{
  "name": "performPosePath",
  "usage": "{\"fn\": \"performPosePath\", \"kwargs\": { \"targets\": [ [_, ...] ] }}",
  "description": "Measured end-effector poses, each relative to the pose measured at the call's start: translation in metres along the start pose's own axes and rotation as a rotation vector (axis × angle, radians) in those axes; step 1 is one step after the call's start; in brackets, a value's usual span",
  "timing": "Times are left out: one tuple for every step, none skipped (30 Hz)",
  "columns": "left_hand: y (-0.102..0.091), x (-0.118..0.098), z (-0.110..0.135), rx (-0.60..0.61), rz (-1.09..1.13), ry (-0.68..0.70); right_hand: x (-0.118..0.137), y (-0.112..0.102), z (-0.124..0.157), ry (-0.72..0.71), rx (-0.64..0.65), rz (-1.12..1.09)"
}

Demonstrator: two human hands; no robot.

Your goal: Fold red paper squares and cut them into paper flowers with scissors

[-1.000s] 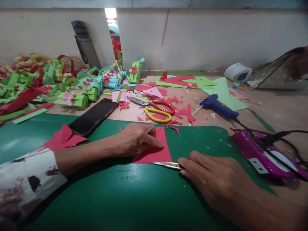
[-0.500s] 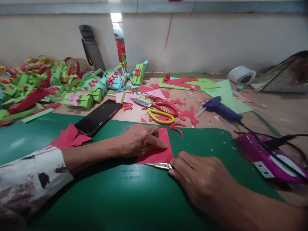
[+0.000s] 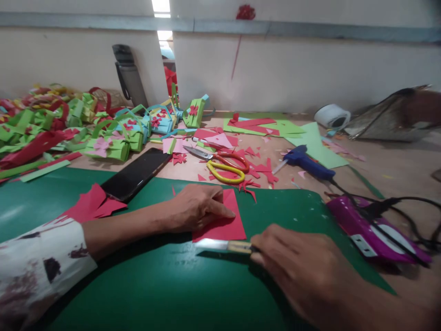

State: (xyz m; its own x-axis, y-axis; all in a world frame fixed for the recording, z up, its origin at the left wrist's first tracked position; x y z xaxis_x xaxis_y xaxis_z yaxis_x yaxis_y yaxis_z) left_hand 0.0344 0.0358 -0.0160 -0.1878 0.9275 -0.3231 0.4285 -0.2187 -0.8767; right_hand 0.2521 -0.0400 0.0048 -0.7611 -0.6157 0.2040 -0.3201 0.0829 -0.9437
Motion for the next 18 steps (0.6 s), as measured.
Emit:
{"fn": "performPosePath", "kwargs": {
  "targets": [
    [-0.001, -0.001, 0.0, 0.006, -0.011, 0.002, -0.009, -0.007, -0.003, 0.035, -0.056, 0.05],
    [-0.001, -0.002, 0.0, 0.011, -0.027, 0.01, -0.018, -0.013, -0.007, 0.074, -0.121, 0.127],
    [-0.001, -0.003, 0.0, 0.013, -0.042, 0.023, -0.028, -0.018, -0.012, 0.109, -0.195, 0.222],
    [-0.001, -0.003, 0.0, 0.015, -0.052, 0.035, -0.038, -0.022, -0.017, 0.126, -0.241, 0.322],
    [-0.001, -0.003, 0.0, 0.014, -0.057, 0.043, -0.045, -0.024, -0.021, 0.127, -0.276, 0.452],
    [0.0, -0.003, 0.0, 0.008, -0.056, 0.043, -0.05, -0.024, -0.025, 0.134, -0.326, 0.541],
    [0.0, -0.003, 0.001, 0.0, -0.048, 0.036, -0.052, -0.023, -0.027, 0.127, -0.337, 0.571],
    [0.001, -0.003, 0.001, -0.008, -0.036, 0.027, -0.051, -0.02, -0.028, 0.094, -0.331, 0.583],
    [0.001, -0.003, 0.001, -0.013, -0.024, 0.019, -0.046, -0.017, -0.027, 0.036, -0.325, 0.574],
    [0.001, -0.003, 0.002, -0.018, -0.014, 0.012, -0.038, -0.014, -0.026, -0.062, -0.3, 0.553],
    [0.001, -0.003, 0.002, -0.023, -0.007, 0.004, -0.029, -0.011, -0.024, -0.203, -0.259, 0.505],
    [0.002, -0.003, 0.002, -0.026, -0.001, -0.001, -0.019, -0.009, -0.023, -0.324, -0.239, 0.464],
    [0.002, -0.003, 0.002, -0.028, 0.003, -0.006, -0.01, -0.007, -0.022, -0.374, -0.191, 0.434],
    [0.002, -0.003, 0.002, -0.027, 0.007, -0.011, -0.003, -0.005, -0.022, -0.405, -0.173, 0.413],
    [0.002, -0.003, 0.002, -0.023, 0.016, -0.014, 0.003, -0.003, -0.023, -0.407, -0.16, 0.395],
    [0.003, -0.003, 0.002, -0.021, 0.029, -0.016, 0.006, 0.0, -0.026, -0.387, -0.141, 0.358],
    [0.003, -0.003, 0.001, -0.016, 0.049, -0.021, 0.007, 0.003, -0.029, -0.359, -0.12, 0.3],
    [0.003, -0.003, 0.001, -0.014, 0.071, -0.03, 0.007, 0.007, -0.033, -0.325, -0.091, 0.23]
  ]
}}
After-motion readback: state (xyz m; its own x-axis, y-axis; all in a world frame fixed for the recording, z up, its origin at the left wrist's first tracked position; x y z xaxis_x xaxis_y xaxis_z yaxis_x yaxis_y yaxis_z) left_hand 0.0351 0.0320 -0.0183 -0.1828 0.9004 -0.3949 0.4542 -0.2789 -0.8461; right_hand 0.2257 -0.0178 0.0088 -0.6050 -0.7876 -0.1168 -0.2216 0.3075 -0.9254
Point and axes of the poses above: each hand's wrist, its own z-axis away from the middle knuckle, its own y-axis out of the palm, x = y × z, the point moved 1 cm from there along -z, towards the middle knuckle, and after that the axes turned 15 degrees about y, right-handed, at the moved point
